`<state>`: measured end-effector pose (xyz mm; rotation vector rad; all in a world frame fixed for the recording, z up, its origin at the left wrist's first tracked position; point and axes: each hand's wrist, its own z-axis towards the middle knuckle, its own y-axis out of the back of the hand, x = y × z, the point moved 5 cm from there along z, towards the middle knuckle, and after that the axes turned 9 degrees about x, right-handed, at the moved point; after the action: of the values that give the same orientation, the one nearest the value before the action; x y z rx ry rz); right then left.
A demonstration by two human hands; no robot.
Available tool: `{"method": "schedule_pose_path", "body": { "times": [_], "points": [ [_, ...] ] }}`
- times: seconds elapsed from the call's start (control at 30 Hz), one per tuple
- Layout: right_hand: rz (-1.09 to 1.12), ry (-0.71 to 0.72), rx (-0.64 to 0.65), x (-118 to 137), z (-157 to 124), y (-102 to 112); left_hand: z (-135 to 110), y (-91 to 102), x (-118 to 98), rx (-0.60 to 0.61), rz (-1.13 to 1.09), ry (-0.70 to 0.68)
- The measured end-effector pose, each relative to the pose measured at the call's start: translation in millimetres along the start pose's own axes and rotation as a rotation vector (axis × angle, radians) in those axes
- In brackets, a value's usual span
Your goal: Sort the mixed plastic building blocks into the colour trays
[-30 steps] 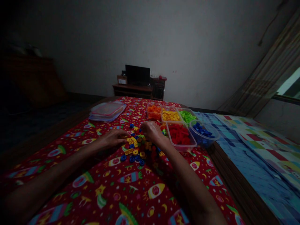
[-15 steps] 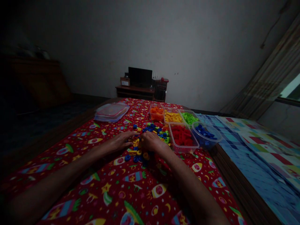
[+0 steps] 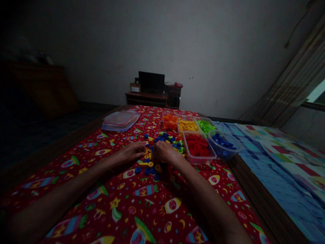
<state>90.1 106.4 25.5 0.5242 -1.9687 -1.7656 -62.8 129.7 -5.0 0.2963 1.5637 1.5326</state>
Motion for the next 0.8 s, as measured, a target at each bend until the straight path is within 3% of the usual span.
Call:
{"method": "schedule_pose_path", "body": {
  "times": [0.17,0.37,0.6,0.8],
  "points": [
    [-0.03,-0.008,-0.105,-4.1,-0.1,2.3,-0.7,4.6,0.9,0.012,0.013,0.033],
    [-0.04,0.041,-0.135,3.3,-3.6,7.7,-1.2,7.7,1.6,0.031,-0.031,0.084],
    [-0.072,0.138,-0.121,27.3,-13.4,1.6,-5.3,3.3,-2.8,-0.009,-0.012,0.006],
    [-0.042,0.2,-0.211,22.3,-11.7,-7.0,-7.9,4.3,-8.3,-0.003,-0.014,-0.03]
  ]
}}
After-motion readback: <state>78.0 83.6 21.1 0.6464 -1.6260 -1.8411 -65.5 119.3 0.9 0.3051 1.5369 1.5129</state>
